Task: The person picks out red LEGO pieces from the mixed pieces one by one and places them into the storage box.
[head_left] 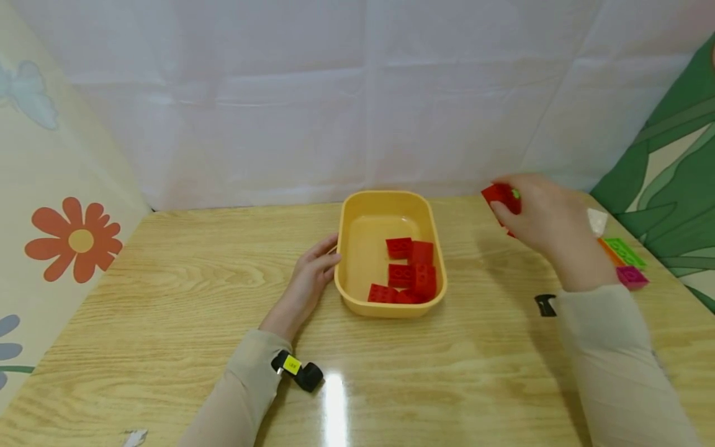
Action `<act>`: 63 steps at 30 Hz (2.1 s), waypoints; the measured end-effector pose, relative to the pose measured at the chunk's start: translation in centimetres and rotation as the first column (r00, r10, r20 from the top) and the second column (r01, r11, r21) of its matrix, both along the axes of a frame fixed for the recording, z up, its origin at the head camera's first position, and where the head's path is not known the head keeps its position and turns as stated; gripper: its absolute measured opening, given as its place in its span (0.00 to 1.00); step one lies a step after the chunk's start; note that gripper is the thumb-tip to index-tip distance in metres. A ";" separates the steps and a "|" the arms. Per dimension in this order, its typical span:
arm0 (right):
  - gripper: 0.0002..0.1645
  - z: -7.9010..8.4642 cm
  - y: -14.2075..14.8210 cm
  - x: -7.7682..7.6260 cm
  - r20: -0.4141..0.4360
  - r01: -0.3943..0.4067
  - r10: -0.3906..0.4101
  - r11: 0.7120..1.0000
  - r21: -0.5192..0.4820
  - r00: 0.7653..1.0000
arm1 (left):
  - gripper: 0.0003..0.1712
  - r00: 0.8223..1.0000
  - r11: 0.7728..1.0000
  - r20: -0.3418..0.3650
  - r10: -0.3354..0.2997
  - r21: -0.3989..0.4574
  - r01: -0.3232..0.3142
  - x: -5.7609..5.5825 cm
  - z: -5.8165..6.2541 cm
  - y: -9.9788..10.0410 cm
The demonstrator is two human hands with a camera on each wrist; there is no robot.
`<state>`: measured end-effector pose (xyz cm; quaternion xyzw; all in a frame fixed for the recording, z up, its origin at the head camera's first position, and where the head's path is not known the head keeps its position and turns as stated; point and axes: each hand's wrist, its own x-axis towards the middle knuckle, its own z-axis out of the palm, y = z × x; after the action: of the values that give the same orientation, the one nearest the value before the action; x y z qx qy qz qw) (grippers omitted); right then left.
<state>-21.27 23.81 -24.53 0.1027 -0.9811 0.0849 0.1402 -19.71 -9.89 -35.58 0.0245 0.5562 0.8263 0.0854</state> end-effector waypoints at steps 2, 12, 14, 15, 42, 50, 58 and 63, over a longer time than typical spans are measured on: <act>0.28 -0.1 -0.3 0.0 0.001 -0.026 0.026 1.000 -0.017 1.000 | 0.32 1.000 1.000 0.001 0.000 0.003 0.000 0.0 0.0 0.0; 0.28 -0.7 -2.7 0.0 0.014 -0.080 0.080 0.996 0.027 0.997 | 0.32 1.000 1.000 0.002 -0.004 0.005 0.004 0.0 0.1 0.0; 0.27 -0.9 -3.1 0.0 -0.015 -0.103 0.104 0.994 0.031 0.994 | 0.32 1.000 1.000 0.003 -0.005 0.007 0.005 0.0 0.1 -0.1; 0.27 -0.9 -3.3 0.0 -0.027 -0.112 0.113 0.993 0.032 0.993 | 0.32 1.000 1.000 0.003 -0.007 0.007 0.007 0.0 0.1 -0.1; 0.24 -3.0 -7.4 0.5 -0.109 -0.295 0.309 0.947 0.128 0.945 | 0.31 1.000 1.000 0.004 -0.009 0.009 0.009 0.0 0.1 0.2; 0.22 -3.3 -8.4 0.9 -0.180 -0.380 0.404 0.912 0.156 0.897 | 0.31 1.000 1.000 -0.007 -0.002 0.006 0.002 0.0 -0.1 0.2; 0.22 -3.7 -8.9 1.0 -0.202 -0.460 0.484 0.874 0.154 0.852 | 0.31 1.000 1.000 -0.005 -0.002 0.007 0.002 0.0 0.0 0.2; 0.22 -3.8 -9.3 1.2 -0.212 -0.515 0.539 0.842 0.160 0.815 | 0.31 1.000 1.000 -0.004 -0.002 0.001 0.002 0.0 0.0 0.2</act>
<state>-20.10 14.47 -28.37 0.3867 -0.8916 0.0601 0.2277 -19.76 -9.69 -35.55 0.0267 0.5557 0.8265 0.0854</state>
